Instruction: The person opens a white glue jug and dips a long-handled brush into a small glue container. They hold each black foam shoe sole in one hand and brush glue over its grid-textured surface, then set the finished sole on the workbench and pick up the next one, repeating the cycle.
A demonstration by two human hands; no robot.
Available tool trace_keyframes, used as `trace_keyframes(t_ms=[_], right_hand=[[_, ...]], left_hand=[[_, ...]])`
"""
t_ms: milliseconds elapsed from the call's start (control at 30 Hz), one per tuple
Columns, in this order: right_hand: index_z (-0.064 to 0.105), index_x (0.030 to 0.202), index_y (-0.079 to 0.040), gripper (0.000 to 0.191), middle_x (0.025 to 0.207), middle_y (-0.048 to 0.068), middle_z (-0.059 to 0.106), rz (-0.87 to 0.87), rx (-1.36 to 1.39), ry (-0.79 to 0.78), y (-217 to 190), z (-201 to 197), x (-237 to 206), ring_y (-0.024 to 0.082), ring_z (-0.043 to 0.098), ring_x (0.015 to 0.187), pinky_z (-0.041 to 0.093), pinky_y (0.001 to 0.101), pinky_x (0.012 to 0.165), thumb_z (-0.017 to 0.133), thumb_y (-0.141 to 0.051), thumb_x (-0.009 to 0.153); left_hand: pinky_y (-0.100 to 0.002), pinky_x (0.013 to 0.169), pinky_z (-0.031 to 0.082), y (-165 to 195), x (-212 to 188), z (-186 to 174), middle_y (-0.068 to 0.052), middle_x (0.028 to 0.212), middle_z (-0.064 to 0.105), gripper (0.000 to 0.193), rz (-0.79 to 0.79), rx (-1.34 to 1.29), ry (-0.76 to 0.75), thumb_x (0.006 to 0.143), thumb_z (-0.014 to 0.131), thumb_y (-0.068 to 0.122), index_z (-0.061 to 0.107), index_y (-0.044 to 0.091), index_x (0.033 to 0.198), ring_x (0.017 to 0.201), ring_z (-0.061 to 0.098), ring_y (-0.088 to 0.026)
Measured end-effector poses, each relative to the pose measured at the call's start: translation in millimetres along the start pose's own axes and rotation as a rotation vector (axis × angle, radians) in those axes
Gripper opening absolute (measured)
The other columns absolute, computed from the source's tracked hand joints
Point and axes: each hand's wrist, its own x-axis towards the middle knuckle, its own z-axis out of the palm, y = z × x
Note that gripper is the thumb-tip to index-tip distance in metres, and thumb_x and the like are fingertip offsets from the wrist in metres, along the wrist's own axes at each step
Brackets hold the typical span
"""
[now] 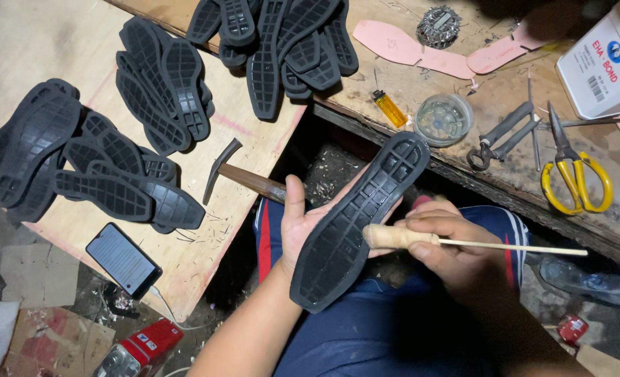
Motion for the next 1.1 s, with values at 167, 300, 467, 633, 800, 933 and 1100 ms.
trace_keyframes(t_ms=[167, 300, 467, 633, 800, 933, 1100], right_hand=[[0.058, 0.124, 0.01, 0.027, 0.118, 0.023, 0.068, 0.315, 0.589, 0.481, 26, -17, 11, 0.031, 0.068, 0.112, 0.052, 0.0454, 0.111, 0.059, -0.002, 0.1], [0.059, 0.128, 0.007, 0.027, 0.122, 0.019, 0.067, 0.191, 0.559, 0.536, 20, -19, 23, 0.028, 0.066, 0.117, 0.049, 0.0435, 0.116, 0.062, -0.002, 0.103], [0.07, 0.11, -0.011, 0.021, 0.102, 0.011, 0.069, -0.216, -0.534, 0.044, -14, 18, 17, 0.03, 0.064, 0.103, 0.05, 0.0428, 0.099, 0.072, -0.006, 0.089], [0.071, 0.107, -0.009, 0.023, 0.103, 0.004, 0.074, -0.293, -0.294, -0.082, -31, 34, 28, 0.025, 0.068, 0.101, 0.053, 0.043, 0.094, 0.079, -0.015, 0.086], [0.076, 0.105, -0.008, 0.018, 0.101, 0.007, 0.074, -0.031, -0.516, 0.219, -39, 38, 38, 0.027, 0.066, 0.1, 0.054, 0.039, 0.087, 0.08, -0.01, 0.088], [0.072, 0.099, -0.009, 0.022, 0.1, 0.006, 0.073, -0.473, -0.259, -0.143, -35, 47, 38, 0.027, 0.067, 0.098, 0.051, 0.0403, 0.088, 0.082, -0.017, 0.082], [0.071, 0.112, -0.002, 0.021, 0.109, 0.011, 0.074, 0.013, -0.317, 0.257, -27, 44, 38, 0.028, 0.068, 0.107, 0.056, 0.0378, 0.094, 0.074, -0.006, 0.091]], left_hand=[[-0.07, 0.124, 0.02, 1, -2, 3, -0.016, 0.169, 0.029, 0.117, -0.063, -0.1, -0.014, 0.09, 0.045, 0.087, 0.009, 0.014, 0.173, 0.154, 0.035, -0.032], [-0.071, 0.122, 0.019, 1, -2, 5, -0.016, 0.171, 0.028, 0.117, -0.075, -0.067, -0.025, 0.09, 0.046, 0.085, 0.008, 0.012, 0.173, 0.155, 0.035, -0.031], [-0.055, 0.126, 0.016, 1, 3, 6, -0.011, 0.17, 0.027, 0.118, -0.003, 0.17, 0.145, 0.089, 0.044, 0.088, 0.012, 0.011, 0.173, 0.151, 0.034, -0.023], [-0.06, 0.126, 0.026, -1, 7, 4, -0.012, 0.169, 0.033, 0.11, 0.031, -0.023, 0.091, 0.095, 0.041, 0.085, 0.015, 0.013, 0.174, 0.154, 0.035, -0.028], [-0.062, 0.123, 0.028, 1, 12, -2, -0.011, 0.165, 0.04, 0.101, -0.06, 0.109, 0.079, 0.095, 0.041, 0.081, 0.02, 0.017, 0.17, 0.152, 0.038, -0.029], [-0.052, 0.125, 0.034, 4, 18, -6, -0.02, 0.167, 0.037, 0.098, 0.061, -0.198, 0.141, 0.105, 0.039, 0.077, 0.02, 0.009, 0.174, 0.15, 0.039, -0.036], [-0.057, 0.115, 0.039, 2, 18, -7, -0.013, 0.153, 0.047, 0.087, 0.051, 0.232, 0.229, 0.098, 0.042, 0.073, 0.034, 0.012, 0.16, 0.14, 0.045, -0.033]])
